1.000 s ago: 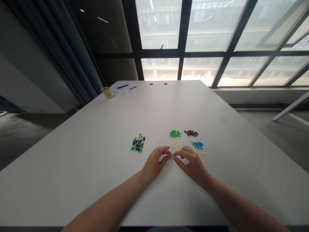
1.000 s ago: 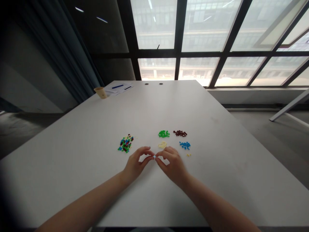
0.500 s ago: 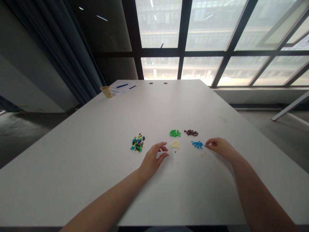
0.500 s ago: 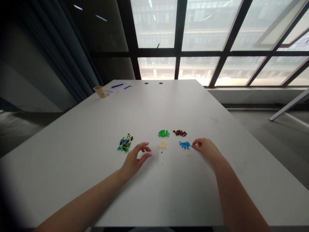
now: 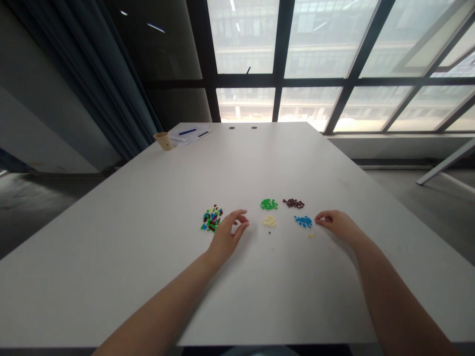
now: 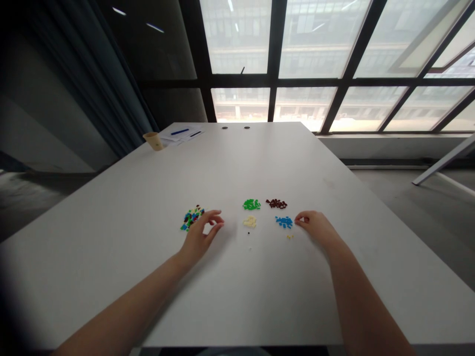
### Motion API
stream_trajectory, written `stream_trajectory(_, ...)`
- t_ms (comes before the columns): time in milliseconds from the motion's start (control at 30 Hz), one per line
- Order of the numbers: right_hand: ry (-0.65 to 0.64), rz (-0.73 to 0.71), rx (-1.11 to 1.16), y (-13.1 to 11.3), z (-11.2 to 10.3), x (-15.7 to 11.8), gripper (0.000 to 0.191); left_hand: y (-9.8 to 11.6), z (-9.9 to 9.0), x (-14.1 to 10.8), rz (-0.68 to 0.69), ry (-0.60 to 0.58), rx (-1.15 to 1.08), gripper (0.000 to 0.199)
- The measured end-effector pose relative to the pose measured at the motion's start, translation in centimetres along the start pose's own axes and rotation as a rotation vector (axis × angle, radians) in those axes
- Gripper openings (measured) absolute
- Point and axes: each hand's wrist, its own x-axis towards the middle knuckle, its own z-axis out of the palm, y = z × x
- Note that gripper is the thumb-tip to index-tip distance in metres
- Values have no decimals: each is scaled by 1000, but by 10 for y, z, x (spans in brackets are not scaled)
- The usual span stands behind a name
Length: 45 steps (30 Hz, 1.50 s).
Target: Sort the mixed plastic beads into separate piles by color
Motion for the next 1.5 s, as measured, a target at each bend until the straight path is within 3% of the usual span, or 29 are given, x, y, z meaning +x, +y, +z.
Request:
stream_trajectory(200, 17, -18, -3, -1, 0, 0, 36, -42, -38, 29, -46, 271, 165, 25)
stream_trajectory(367, 19, -22, 4, -11, 0, -3, 41, -68, -38, 35, -43, 95, 490, 27)
stream_trajectory(567, 14, -30, 18, -16, 1, -4, 41, -68, -20, 31, -69, -69, 700, 31)
stream_trajectory(1067, 28, -73, 32, -22, -2, -7, 41, -67, -20, 34, -73, 2, 525, 15)
stream_trajectory(1200, 38, -86, 44, -26, -1, -9, 41, -53, -21, 33, -25, 9, 353, 16)
stream_trajectory(1300, 31, -96, 55, -31, -1, -11, 41, -35, -15, 27, -45, 2, 85, 16)
stream_trajectory(1367, 29, -106, 60, -35, 0, -12, 42, -22, -7, 22, -188, -14, -191, 16)
stream_trajectory(1500, 28, -138, 67, -41, 2, -13, 43, 3, 8, 9, -652, -156, -893, 20)
